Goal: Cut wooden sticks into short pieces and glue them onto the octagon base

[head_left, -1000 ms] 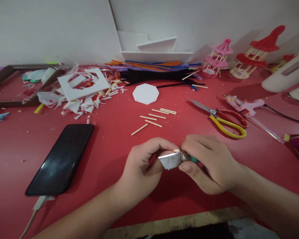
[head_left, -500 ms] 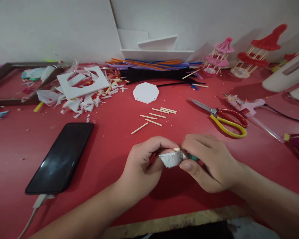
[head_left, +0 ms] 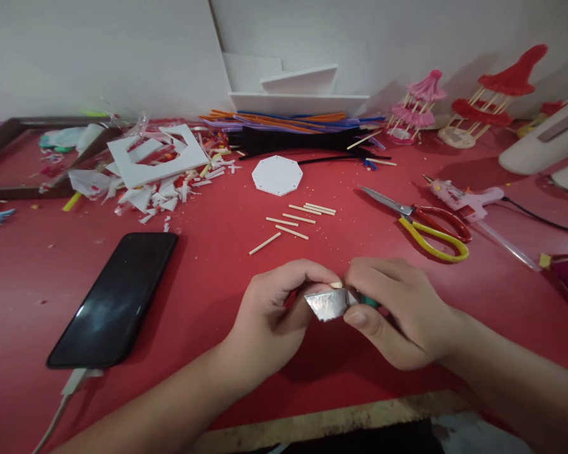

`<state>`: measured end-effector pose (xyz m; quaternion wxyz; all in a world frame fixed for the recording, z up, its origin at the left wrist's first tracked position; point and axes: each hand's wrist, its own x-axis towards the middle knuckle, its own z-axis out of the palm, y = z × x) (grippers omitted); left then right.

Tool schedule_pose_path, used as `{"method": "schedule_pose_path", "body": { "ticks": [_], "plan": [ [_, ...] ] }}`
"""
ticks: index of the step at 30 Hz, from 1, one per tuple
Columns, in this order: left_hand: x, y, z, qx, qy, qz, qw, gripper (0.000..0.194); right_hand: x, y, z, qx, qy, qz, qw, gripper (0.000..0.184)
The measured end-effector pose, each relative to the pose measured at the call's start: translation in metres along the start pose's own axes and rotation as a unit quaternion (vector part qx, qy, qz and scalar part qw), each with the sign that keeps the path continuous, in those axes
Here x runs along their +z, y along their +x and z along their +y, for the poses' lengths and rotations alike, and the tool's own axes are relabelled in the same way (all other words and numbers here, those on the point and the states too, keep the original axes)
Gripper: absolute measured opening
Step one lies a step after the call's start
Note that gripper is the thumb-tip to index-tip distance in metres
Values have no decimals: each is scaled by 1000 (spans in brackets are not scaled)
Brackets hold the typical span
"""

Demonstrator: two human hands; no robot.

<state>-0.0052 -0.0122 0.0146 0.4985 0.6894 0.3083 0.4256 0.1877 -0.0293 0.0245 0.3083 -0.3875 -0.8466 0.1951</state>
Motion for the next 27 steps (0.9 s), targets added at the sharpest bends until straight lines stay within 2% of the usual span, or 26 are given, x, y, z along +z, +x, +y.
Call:
{"method": "schedule_pose_path", "body": {
  "ticks": [27],
  "plan": [
    [-3, -1, -1, 9, -4, -25, 1000, 23, -3, -1, -2, -6, 6, -11, 1000, 31]
  ]
}}
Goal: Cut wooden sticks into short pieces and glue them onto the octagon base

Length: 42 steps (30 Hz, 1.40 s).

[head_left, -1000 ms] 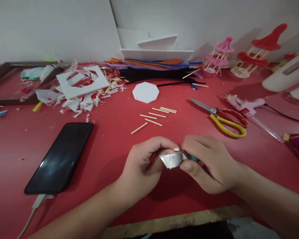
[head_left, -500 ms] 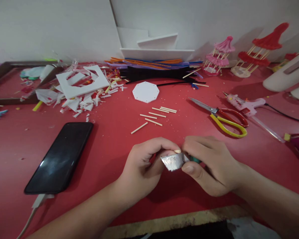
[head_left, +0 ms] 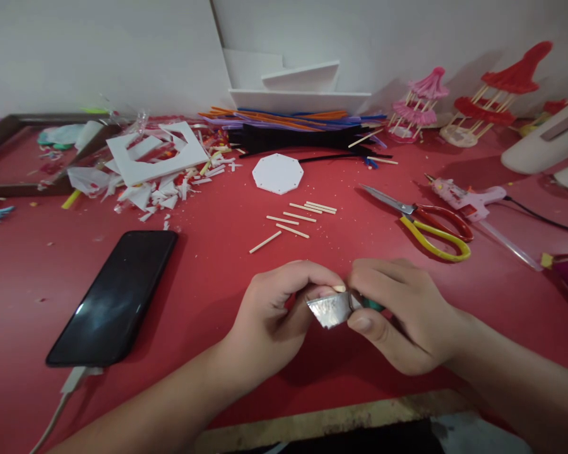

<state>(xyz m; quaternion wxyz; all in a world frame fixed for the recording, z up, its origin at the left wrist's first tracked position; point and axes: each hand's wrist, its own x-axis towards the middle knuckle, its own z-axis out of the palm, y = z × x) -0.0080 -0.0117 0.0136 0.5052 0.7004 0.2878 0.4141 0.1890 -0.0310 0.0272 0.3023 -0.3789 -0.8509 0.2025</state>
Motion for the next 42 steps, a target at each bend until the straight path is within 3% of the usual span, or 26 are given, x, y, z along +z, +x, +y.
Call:
{"method": "schedule_pose_path", "body": {
  "ticks": [15, 27, 31, 33, 35, 37, 39, 42],
  "plan": [
    [-3, 0, 4, 9, 53, -16, 998, 16, 4, -1, 0, 0, -3, 8, 1000, 34],
    [-1, 0, 6, 44, 72, 7, 996, 26, 7, 1, 3, 3, -13, 30, 999, 31],
    [-2, -3, 9, 113, 35, -51, 992, 27, -8, 2, 14, 80, -83, 116, 987, 30],
    [-3, -3, 9, 98, 53, -29, 993, 24, -13, 2, 16, 76, -89, 170, 978, 30],
    [-5, -1, 8, 70, 82, 18, 994, 21, -11, 1, 13, 46, -70, 153, 985, 26],
    [-6, 1, 6, 60, 95, 39, 993, 19, -6, 1, 8, 15, -46, 95, 994, 26],
    [-5, 1, 5, 55, 99, 34, 993, 21, 2, 2, 4, -5, -32, 50, 998, 29],
    [-3, 0, 4, 42, 93, 14, 995, 31, 8, 2, 1, -19, -34, 41, 998, 33]
  ]
}}
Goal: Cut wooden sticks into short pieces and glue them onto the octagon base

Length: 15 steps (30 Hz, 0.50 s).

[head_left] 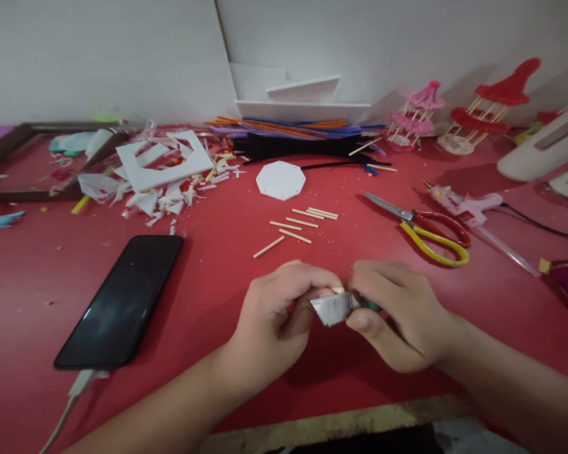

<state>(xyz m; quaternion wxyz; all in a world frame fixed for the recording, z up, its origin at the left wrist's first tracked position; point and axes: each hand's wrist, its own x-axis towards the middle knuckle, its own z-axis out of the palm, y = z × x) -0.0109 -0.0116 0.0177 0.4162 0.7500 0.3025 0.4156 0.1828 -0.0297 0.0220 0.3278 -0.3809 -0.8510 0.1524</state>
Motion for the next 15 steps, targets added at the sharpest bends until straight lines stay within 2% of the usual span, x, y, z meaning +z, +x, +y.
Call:
{"method": "schedule_pose_path", "body": {
  "ticks": [3, 15],
  "plan": [
    [2, -1, 0, -4, -11, -10, 1000, 34, 0, 0, -1, 1, -8, -2, 1000, 34],
    [2, 4, 2, -17, -18, -29, 999, 15, -3, -1, 0, 3, 35, -20, 999, 35]
  ]
}}
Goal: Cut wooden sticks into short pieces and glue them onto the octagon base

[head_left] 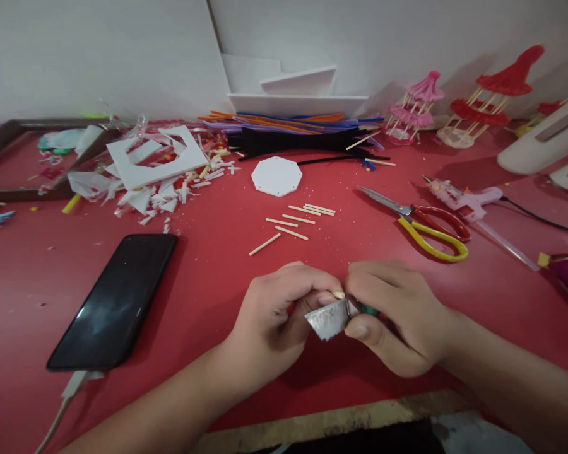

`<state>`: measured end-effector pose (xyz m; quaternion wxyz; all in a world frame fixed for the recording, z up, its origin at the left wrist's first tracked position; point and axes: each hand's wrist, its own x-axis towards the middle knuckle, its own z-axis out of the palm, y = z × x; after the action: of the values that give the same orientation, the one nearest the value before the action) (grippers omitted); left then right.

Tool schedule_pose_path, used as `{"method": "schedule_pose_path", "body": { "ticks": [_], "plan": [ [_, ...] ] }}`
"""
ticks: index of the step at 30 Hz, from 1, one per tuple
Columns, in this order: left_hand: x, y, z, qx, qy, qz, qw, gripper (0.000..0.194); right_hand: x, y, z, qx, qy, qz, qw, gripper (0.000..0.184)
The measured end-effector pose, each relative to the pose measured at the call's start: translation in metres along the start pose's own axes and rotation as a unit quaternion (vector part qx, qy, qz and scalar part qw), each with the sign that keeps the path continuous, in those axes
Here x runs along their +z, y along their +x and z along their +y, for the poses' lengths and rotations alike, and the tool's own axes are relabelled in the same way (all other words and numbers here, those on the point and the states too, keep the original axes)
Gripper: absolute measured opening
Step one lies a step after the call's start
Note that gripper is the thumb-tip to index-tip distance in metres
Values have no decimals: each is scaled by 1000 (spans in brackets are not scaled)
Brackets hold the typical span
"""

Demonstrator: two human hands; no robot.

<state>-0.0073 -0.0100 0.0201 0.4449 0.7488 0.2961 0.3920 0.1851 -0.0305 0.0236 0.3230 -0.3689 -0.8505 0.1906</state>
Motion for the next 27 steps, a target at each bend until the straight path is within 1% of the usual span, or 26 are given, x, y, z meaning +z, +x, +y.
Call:
{"method": "schedule_pose_path", "body": {
  "ticks": [7, 13, 18, 22, 24, 25, 26, 27],
  "plan": [
    [0, -2, 6, -26, -3, -7, 1000, 18, 2, 1, -2, -7, 21, 13, 1000, 36],
    [-3, -3, 8, 0, 19, -6, 1000, 16, 2, -1, -3, -5, 13, 21, 1000, 37],
    [-4, -4, 6, 8, 24, -6, 1000, 21, 3, -1, -4, 0, 7, 21, 1000, 36],
    [-3, -8, 6, 32, 34, -12, 999, 25, -1, 0, 6, 8, -15, 20, 1000, 34],
    [-2, -8, 7, 63, 15, -25, 998, 27, -7, 1, 13, 35, -45, 42, 997, 30],
    [-2, -8, 8, 76, 2, -28, 997, 27, -10, 1, 15, 54, -58, 65, 995, 29],
    [-3, -8, 7, 85, -5, -23, 996, 26, -13, 1, 16, 65, -60, 89, 992, 28],
    [-3, -7, 7, 80, 3, -15, 997, 25, -14, 2, 16, 61, -56, 108, 991, 28]
  ]
}}
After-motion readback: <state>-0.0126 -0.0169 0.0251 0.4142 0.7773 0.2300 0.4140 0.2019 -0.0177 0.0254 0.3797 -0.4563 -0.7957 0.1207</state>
